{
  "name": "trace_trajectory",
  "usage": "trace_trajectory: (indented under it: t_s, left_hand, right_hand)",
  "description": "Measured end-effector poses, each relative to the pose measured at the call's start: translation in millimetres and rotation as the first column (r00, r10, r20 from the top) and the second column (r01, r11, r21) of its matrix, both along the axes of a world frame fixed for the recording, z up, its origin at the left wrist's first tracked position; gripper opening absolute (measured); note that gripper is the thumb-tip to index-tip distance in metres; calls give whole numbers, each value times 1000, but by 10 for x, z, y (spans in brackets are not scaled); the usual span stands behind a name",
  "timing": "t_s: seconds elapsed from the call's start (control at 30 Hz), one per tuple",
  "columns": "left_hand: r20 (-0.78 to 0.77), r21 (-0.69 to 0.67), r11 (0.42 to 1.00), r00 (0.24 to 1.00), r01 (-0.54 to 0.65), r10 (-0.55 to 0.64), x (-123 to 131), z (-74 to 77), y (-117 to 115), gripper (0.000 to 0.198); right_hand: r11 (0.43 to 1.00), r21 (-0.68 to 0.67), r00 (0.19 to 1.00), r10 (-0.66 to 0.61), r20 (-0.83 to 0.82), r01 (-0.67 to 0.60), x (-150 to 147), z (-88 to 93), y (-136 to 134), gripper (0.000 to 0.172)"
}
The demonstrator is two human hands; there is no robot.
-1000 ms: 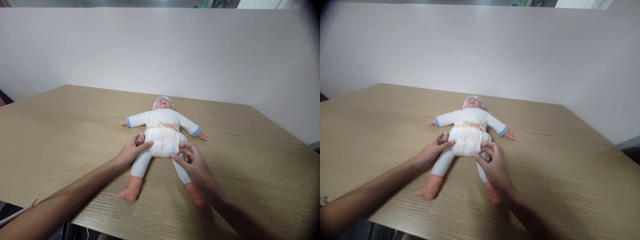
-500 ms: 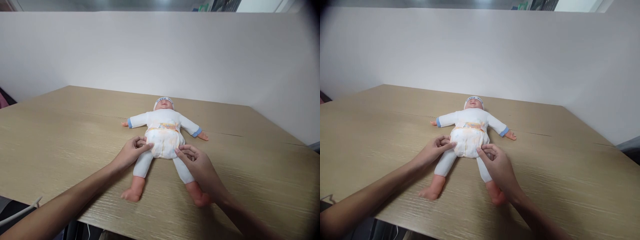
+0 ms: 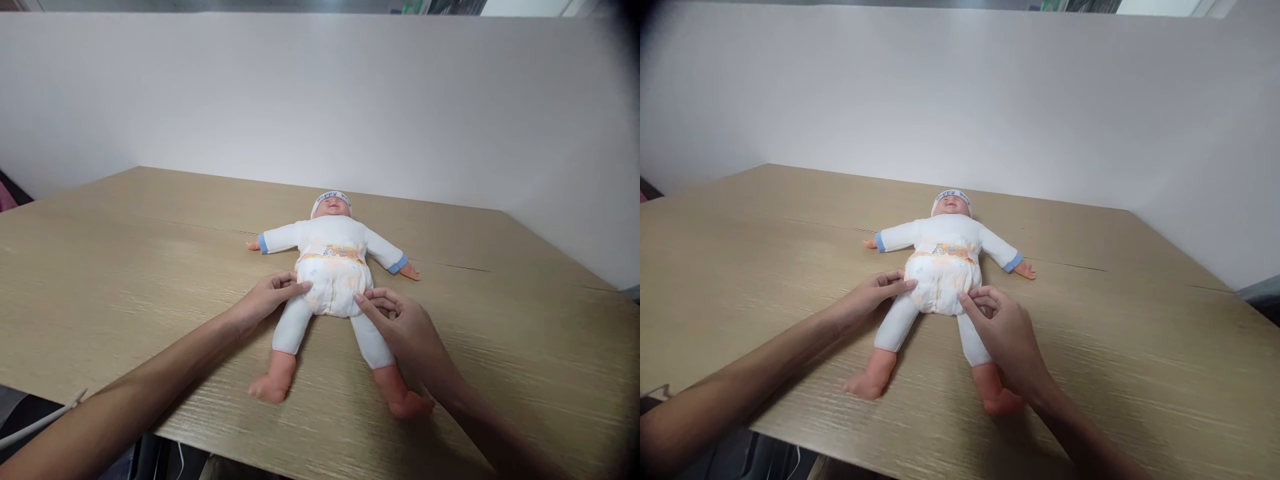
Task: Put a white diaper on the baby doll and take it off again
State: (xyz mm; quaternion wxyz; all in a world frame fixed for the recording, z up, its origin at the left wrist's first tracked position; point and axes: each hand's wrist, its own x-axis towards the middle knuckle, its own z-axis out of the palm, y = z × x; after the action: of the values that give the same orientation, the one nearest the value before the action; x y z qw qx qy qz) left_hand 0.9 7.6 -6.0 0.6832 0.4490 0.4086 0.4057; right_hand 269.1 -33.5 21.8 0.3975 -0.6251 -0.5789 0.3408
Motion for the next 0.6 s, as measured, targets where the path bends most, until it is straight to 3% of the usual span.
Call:
trace_trajectory:
  t_s: [0.13,0.2,0.4,0.6]
  left_hand:
    - [14,3,1000,1000,16,-16,-2,1,-9,45]
    - [16,8,1000,1000,25,-25,-5,11,-6,43]
    - [23,-23,1000,1000,16,-15,-12,62,10,47]
    - [-27,45,999,999,-30,31,-31,78,8,49]
  right_hand:
    - [982,173,967,25,255,-71,-14,-13,-5,40]
    - [978,173,961,67,268,-117,-28,-50,2,39]
    - [992,-15,986,119,-113,-122,-77,-115,-6,41]
    - [996,0,981,93,-171,-94,-150,-142,-35,45]
